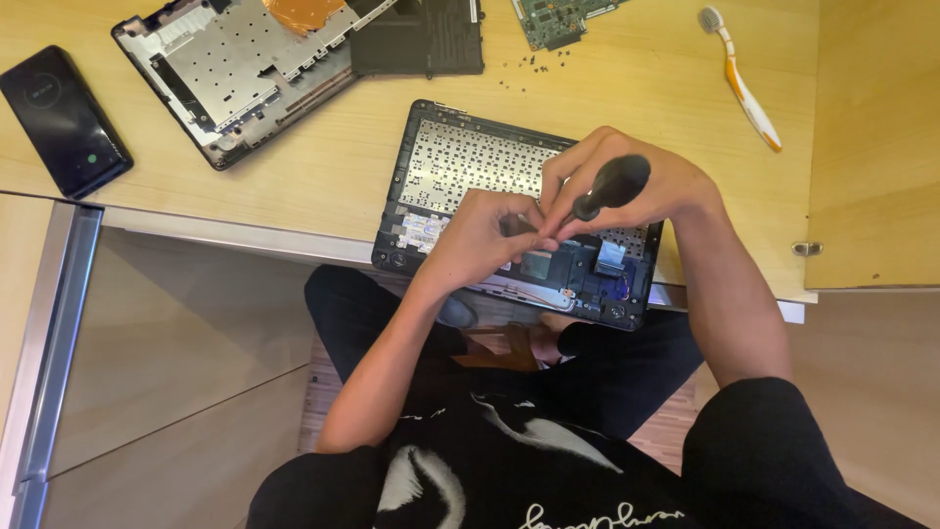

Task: Removing the keyboard assembly and cleaning internal components of a laptop using a screwdriver and toothbrush.

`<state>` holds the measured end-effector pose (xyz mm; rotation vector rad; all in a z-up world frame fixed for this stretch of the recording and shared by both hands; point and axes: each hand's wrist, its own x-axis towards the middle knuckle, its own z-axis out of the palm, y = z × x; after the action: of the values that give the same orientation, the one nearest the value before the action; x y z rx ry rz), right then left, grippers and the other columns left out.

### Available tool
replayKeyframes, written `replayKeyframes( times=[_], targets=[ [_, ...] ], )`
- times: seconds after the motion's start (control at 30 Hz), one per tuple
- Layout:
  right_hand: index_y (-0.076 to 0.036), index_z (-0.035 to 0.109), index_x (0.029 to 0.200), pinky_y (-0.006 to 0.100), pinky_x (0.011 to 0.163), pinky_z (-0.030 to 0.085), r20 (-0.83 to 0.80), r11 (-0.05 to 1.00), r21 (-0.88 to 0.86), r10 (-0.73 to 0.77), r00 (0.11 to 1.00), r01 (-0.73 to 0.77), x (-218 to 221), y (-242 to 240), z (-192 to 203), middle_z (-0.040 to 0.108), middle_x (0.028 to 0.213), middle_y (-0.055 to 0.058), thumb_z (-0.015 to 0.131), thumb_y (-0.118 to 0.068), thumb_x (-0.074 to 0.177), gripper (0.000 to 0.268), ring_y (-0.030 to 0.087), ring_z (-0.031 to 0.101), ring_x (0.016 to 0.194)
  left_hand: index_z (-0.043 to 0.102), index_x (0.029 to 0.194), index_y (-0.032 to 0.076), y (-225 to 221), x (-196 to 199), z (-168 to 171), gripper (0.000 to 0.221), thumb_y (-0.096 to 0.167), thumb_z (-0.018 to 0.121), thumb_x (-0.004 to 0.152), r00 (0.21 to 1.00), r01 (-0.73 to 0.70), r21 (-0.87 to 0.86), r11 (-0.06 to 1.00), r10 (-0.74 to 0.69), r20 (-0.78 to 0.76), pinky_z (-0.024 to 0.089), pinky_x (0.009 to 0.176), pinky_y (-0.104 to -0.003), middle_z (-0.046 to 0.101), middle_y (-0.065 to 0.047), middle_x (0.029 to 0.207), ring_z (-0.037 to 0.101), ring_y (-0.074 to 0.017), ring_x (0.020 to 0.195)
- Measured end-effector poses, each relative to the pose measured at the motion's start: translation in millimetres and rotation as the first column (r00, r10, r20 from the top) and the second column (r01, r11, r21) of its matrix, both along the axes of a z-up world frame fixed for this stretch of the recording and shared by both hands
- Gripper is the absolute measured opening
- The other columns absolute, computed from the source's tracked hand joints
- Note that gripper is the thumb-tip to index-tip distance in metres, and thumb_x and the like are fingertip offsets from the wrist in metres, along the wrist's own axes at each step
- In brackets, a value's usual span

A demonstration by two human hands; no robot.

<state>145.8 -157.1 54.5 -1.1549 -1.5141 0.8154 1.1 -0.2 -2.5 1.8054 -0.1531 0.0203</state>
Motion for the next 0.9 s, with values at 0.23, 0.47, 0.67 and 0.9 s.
replayKeyframes(
  times=[0.23,0.47,0.67,0.9],
  targets=[
    [-0.003,0.081,0.086,0.036,0.073,0.057,0.030,1.000,0.002,-0.022,0.999,0.022,-2.3,-1.4,1.0,0.079,0.085,0.014,0.077,0.000,0.085,0.005,0.021,0.074,0.075,0.077,0.092,0.009,2.3,-0.7,3.4,0.008,0.003,0.074,0.088,0.998,0.062,0.033,0.998,-0.062,0.004,0.051,0.056,-0.028,0.073,-0.014,0.064,0.070,-0.0216,0.056],
    [0.000,0.079,0.095,0.038,0.076,0.057,-0.027,1.000,0.010,0.015,1.000,-0.015,1.8,2.1,-5.4,0.078,0.089,0.014,0.075,0.004,0.085,0.012,0.024,0.075,0.078,0.076,0.091,0.005,1.4,-2.3,2.4,0.003,0.007,0.075,0.088,0.999,0.024,-0.028,0.999,-0.025,-0.027,0.053,0.055,-0.027,0.074,-0.017,0.066,0.072,-0.0198,0.056],
    [0.002,0.079,0.092,0.036,0.073,0.058,-0.011,0.995,0.061,-0.084,0.996,0.085,3.5,-0.2,-14.2,0.076,0.086,0.015,0.077,0.004,0.085,0.008,0.025,0.076,0.075,0.075,0.096,0.004,1.1,-1.8,5.6,0.012,0.013,0.077,0.089,1.000,0.017,-0.054,0.998,-0.018,-0.020,0.054,0.056,-0.028,0.076,-0.020,0.076,0.074,-0.0208,0.060],
    [0.000,0.075,0.095,0.030,0.075,0.058,0.121,0.970,0.029,-0.241,0.963,0.239,16.5,-20.5,-11.4,0.075,0.094,0.013,0.073,-0.011,0.091,0.012,0.022,0.070,0.082,0.072,0.115,0.011,5.1,-1.2,8.5,0.031,0.033,0.070,0.093,0.997,0.069,0.008,0.998,-0.069,-0.030,0.061,0.068,-0.027,0.077,-0.005,0.118,0.079,-0.0126,0.071]
  ],
)
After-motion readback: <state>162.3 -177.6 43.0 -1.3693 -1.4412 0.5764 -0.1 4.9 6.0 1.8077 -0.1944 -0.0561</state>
